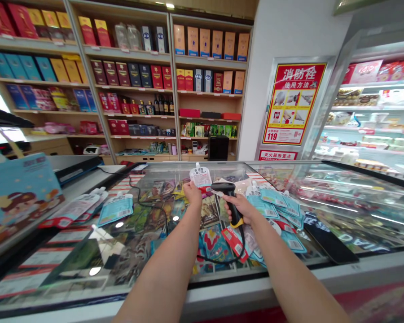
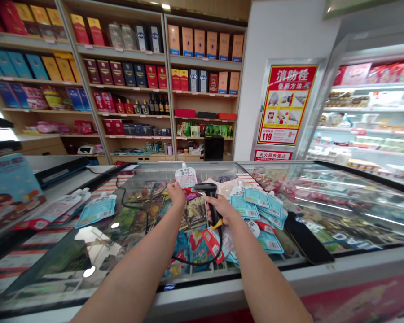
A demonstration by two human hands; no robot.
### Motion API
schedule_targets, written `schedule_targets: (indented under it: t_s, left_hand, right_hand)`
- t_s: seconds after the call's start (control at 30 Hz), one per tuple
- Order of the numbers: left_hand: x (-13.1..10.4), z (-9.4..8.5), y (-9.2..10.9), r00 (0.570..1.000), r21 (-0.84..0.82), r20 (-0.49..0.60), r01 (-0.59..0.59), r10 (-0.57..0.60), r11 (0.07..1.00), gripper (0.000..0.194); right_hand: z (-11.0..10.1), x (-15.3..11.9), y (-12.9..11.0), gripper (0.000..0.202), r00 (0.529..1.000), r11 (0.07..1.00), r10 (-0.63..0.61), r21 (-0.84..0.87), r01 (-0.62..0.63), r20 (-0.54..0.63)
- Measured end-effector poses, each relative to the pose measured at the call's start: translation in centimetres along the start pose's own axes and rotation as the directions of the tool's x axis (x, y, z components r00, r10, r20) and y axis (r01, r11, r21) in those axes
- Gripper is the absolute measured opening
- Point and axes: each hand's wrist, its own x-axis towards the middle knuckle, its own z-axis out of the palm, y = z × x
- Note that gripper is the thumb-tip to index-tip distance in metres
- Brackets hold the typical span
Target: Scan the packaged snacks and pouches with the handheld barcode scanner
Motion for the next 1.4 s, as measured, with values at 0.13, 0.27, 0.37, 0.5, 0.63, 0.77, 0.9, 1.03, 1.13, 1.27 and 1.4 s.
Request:
schedule_targets:
  t_s: [0.13,0.27,0.37,0.5,0.63,0.77,0.9,1.03,1.13,1.27,1.4]
  left_hand:
    - [-0.2,-0.1,-0.1,1.0,0.033,0.003,-0.012,0.012,0.999,0.016]
    - [-0.4,-0.5,0.3,0.999,0.071,0.035,-0.018,0.015,0.997,0.016]
    - [0.3,-1.8,1.1,0.996,0.098,0.08,-0.043,0.035,0.994,0.016]
    - [3.0,-5.7,2.5,0.995,0.138,0.05,-0.095,0.089,0.986,0.015]
    - [6.6,-11.6,3.0,0.994,0.221,-0.007,-0.105,0.109,0.97,0.017]
    - [10.0,-18.3,2.8,0.986,0.336,-0.092,-0.098,0.136,0.937,0.02]
    - [12.1,-23.7,2.9,0.975,0.399,-0.168,-0.064,0.142,0.915,0.021]
    - [12.8,-26.8,2.7,0.966,0.43,-0.2,-0.066,0.166,0.9,0.018]
    - [12.6,-27.7,2.4,0.944,0.466,-0.184,-0.16,0.272,0.87,0.022]
    - [11.1,-27.3,2.5,0.936,0.658,0.056,-0.296,0.348,0.693,0.026]
    - [8.4,-25.2,2.7,0.904,0.812,0.336,-0.421,0.265,0.405,0.04]
  right_hand:
    - [-0.1,0.1,0.1,0.029,1.0,1.0,0.002,0.003,-0.002,0.008]
    - [-0.2,0.3,0.4,0.029,0.999,1.0,-0.005,0.031,0.004,0.035]
    - [0.6,0.5,0.4,0.03,0.999,0.999,-0.015,0.043,0.014,0.04]
    - [3.7,0.9,0.0,0.03,0.996,0.999,0.005,0.041,-0.008,0.089]
    - [8.6,1.5,-0.1,0.025,0.987,0.998,0.023,0.046,-0.03,0.157]
    - [13.6,2.4,0.9,0.026,0.972,0.997,0.071,-0.004,-0.072,0.224]
    - [17.4,3.2,2.0,0.03,0.943,0.997,0.075,-0.027,-0.069,0.325]
    - [19.8,3.8,2.4,0.034,0.933,0.997,0.072,-0.021,-0.069,0.352]
    - [20.8,4.2,2.5,0.036,0.933,0.997,0.071,-0.022,-0.067,0.352]
    - [21.2,4.4,3.0,0.037,0.935,0.998,0.068,-0.029,-0.062,0.347]
    - [21.1,4.6,3.5,0.036,0.94,0.998,0.062,-0.027,-0.056,0.335]
